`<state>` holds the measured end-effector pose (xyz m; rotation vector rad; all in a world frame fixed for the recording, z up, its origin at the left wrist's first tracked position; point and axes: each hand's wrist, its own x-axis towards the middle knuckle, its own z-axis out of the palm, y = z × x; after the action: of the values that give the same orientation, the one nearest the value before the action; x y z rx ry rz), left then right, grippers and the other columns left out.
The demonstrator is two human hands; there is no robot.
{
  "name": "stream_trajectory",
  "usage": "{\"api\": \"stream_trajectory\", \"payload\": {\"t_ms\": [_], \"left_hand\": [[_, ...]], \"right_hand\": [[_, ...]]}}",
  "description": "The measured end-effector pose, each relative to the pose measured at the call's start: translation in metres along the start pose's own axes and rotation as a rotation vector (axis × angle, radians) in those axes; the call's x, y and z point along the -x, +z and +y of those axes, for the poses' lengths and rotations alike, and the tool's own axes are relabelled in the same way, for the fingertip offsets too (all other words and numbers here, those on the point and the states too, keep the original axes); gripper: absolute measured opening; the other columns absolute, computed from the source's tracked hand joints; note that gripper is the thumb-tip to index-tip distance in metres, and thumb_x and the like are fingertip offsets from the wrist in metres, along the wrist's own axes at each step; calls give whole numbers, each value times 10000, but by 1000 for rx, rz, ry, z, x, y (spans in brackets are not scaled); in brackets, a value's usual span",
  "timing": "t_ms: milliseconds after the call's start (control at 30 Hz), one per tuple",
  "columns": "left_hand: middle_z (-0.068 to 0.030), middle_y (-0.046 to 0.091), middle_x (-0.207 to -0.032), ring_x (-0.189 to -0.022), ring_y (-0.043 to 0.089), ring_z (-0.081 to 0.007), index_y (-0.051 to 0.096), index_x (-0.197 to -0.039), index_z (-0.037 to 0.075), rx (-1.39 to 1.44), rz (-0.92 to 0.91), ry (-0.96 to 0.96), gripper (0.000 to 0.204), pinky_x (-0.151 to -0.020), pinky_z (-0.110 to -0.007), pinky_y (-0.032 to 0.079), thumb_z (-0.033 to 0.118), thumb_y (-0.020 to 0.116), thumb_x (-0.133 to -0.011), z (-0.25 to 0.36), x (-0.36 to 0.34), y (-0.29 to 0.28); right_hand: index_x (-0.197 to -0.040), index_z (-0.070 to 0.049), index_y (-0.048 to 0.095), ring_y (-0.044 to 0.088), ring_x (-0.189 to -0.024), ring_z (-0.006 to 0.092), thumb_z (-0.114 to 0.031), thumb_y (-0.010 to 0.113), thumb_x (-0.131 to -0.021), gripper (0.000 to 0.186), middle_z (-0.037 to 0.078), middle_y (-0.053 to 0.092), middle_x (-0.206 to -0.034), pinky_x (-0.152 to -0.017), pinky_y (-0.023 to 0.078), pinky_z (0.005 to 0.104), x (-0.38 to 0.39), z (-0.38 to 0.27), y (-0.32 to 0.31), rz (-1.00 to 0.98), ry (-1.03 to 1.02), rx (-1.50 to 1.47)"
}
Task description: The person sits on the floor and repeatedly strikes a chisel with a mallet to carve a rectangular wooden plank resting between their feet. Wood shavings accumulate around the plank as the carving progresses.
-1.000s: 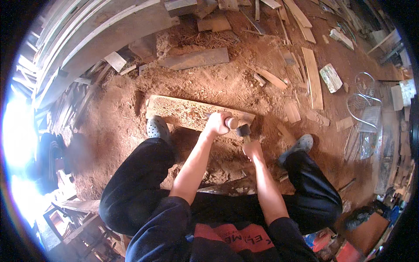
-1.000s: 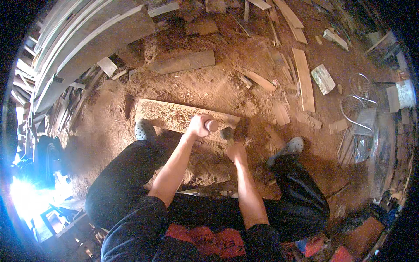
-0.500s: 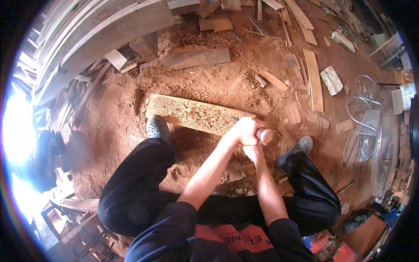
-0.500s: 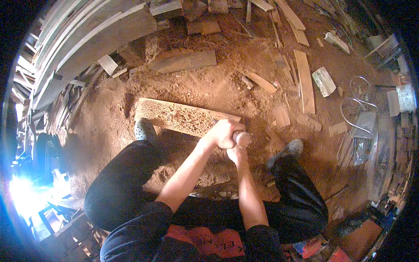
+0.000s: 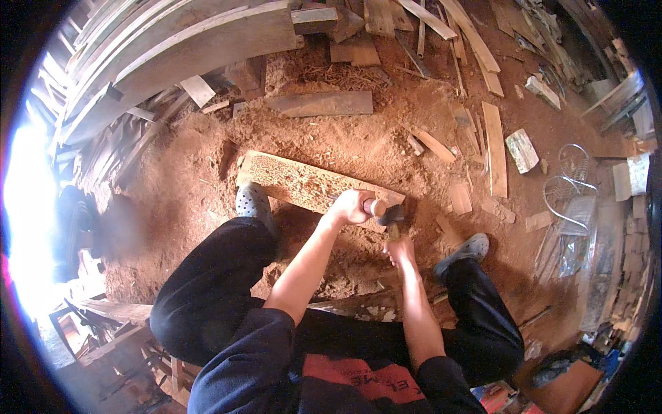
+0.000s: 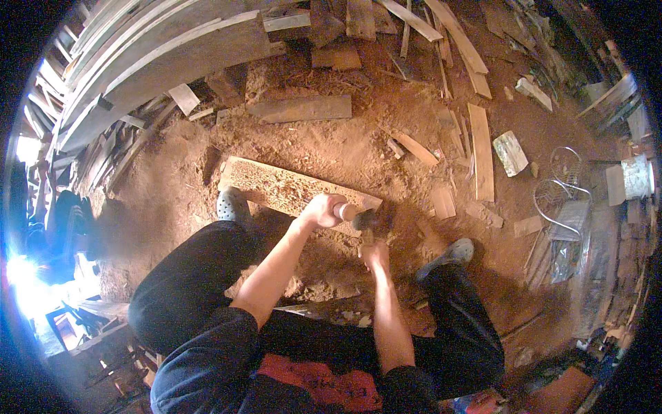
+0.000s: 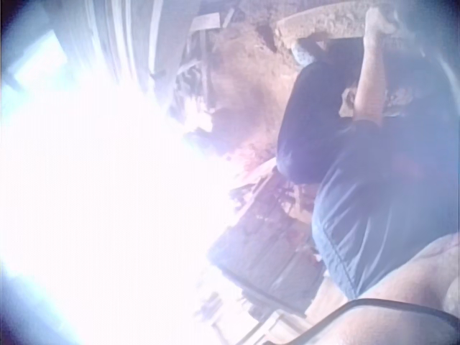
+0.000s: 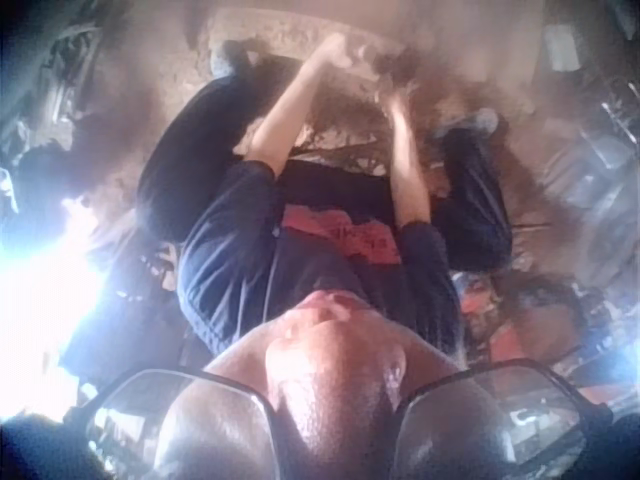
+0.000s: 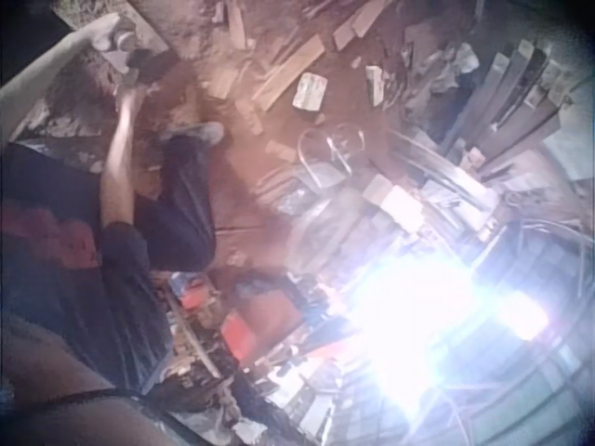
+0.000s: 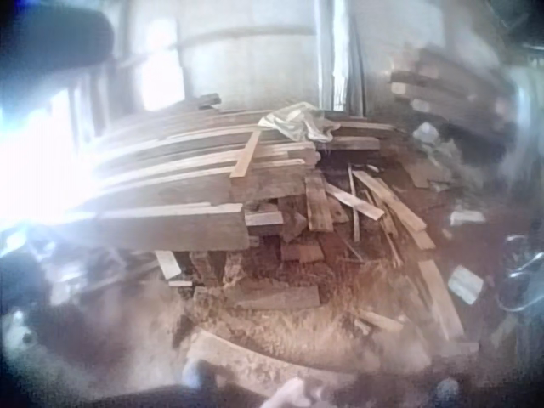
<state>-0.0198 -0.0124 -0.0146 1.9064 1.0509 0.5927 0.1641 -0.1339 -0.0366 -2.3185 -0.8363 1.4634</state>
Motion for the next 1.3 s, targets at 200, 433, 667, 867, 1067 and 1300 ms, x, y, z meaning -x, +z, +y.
{"api": "stream_trajectory", "payload": {"t_ms": [200, 433, 667, 867, 1067, 1300], "left_hand": [[-148, 643, -787, -778, 625, -345, 608, -842, 101, 3, 75, -75, 311, -682, -405, 496, 286, 703, -612, 3, -15, -4], [-167, 641, -772, -772, 621, -364, 615, -844, 84, -34, 102, -100, 259, -683, -418, 501, 172, 627, -600, -9, -19, 8], [-180, 648, -822, -810, 629, -358, 638, -936, 61, -66, 98, -145, 362, -714, -395, 512, 223, 635, -613, -9, -15, 1], [-170, 644, -827, -820, 619, -360, 616, -851, 76, -32, 69, -207, 254, -703, -403, 500, 159, 584, -614, -3, -14, -3], [-174, 641, -799, -810, 620, -362, 622, -859, 93, -55, 152, -109, 277, -693, -420, 501, 138, 576, -589, -6, -19, 9], [-171, 644, -814, -814, 629, -337, 649, -881, 100, -20, 55, -211, 308, -712, -380, 505, 153, 623, -579, -4, -12, -2]], "right_hand": [[-734, -131, 457, 309, -329, 80, -11, 555, -687, 162, -49, 343, -473, -318, 279, 256, 54, -33, -79, -64, 122, -855], [-627, -142, 328, 268, -350, 66, 24, 430, -708, 211, -47, 288, -480, -358, 244, 230, 136, -116, -156, 311, -793, -1239], [-649, -57, 582, 498, -376, 133, -97, 642, -667, 75, 38, 530, -495, -346, 397, 282, 58, -77, -40, 156, -135, -188], [-685, -66, 478, 434, -359, 83, 41, 526, -674, 118, 16, 475, -504, -328, 344, 226, 127, -131, -121, 275, -421, -591], [-748, 85, 584, 635, -594, 275, -131, 609, -670, 231, 217, 610, -633, -513, 473, 385, 46, -91, -28, 117, -167, 292], [-813, 97, 610, 605, -874, 432, -183, 557, -687, 311, 324, 605, -869, -764, 484, 445, 19, -35, -38, 168, -117, 385]]}}
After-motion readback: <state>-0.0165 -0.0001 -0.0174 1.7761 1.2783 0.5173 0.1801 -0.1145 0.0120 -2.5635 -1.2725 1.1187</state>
